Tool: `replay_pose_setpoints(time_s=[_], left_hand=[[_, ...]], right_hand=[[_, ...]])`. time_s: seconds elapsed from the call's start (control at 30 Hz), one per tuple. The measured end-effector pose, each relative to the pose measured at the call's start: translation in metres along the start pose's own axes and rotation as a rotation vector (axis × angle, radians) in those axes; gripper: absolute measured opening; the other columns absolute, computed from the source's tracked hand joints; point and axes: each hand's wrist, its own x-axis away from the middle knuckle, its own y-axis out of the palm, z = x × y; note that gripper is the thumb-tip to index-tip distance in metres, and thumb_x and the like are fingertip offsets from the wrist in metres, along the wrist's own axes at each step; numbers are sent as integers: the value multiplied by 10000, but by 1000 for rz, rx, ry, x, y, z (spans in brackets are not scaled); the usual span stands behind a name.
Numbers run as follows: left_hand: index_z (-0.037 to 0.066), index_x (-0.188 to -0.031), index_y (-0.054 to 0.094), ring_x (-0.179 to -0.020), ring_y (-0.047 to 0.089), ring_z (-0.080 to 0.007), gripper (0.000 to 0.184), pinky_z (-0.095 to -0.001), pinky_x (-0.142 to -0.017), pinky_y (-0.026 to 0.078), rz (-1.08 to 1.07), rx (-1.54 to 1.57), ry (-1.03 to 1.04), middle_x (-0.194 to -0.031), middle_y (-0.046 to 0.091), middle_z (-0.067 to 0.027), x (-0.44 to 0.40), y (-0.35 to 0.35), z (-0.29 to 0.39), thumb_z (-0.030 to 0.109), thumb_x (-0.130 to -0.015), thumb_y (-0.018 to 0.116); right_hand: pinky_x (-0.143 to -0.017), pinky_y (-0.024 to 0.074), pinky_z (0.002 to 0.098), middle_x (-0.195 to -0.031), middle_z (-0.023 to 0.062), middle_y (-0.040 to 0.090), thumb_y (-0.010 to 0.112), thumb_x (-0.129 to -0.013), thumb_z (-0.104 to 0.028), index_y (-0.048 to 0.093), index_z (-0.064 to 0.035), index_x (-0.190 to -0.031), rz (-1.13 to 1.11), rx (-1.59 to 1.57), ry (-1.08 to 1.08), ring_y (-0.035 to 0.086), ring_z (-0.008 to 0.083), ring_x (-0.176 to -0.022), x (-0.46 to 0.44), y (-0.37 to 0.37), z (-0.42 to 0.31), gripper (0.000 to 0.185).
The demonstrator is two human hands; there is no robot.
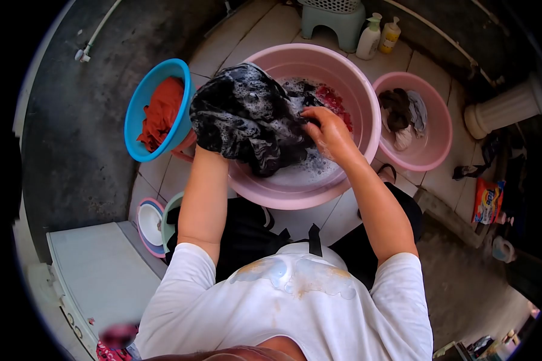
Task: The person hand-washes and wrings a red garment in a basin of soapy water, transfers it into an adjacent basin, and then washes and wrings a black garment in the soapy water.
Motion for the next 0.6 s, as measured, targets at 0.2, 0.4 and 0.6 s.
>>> replay_pose_setpoints(time_s=[0.2, 0.4, 0.6], left_hand=[[3, -1056, 544, -973, 542, -219, 264, -326, -882, 420, 209, 24, 5, -1064, 575, -111, 4, -32, 4, 150, -850, 466], [5, -1092, 520, -991, 528, -210, 291, -318, -895, 410, 171, -24, -73, -1079, 567, -107, 14, -47, 15, 177, -878, 425], [6, -1129, 496, -1010, 514, -201, 319, -311, -907, 400, 144, -50, -121, -1094, 559, -102, 18, -47, 17, 204, -905, 385]], right_hand=[[-736, 429, 207, -892, 12, 586, 503, -868, -72, 562, -23, -1007, 227, -675, 170, 534, 84, -805, -17, -26, 4, 159], [-735, 476, 263, -905, 26, 594, 551, -873, -153, 552, -44, -1018, 373, -1055, 237, 567, 127, -814, -28, -48, 0, 182], [-764, 492, 302, -943, 51, 585, 558, -851, -88, 525, -34, -1083, 405, -1128, 250, 579, 160, -853, -28, -49, -20, 240]])
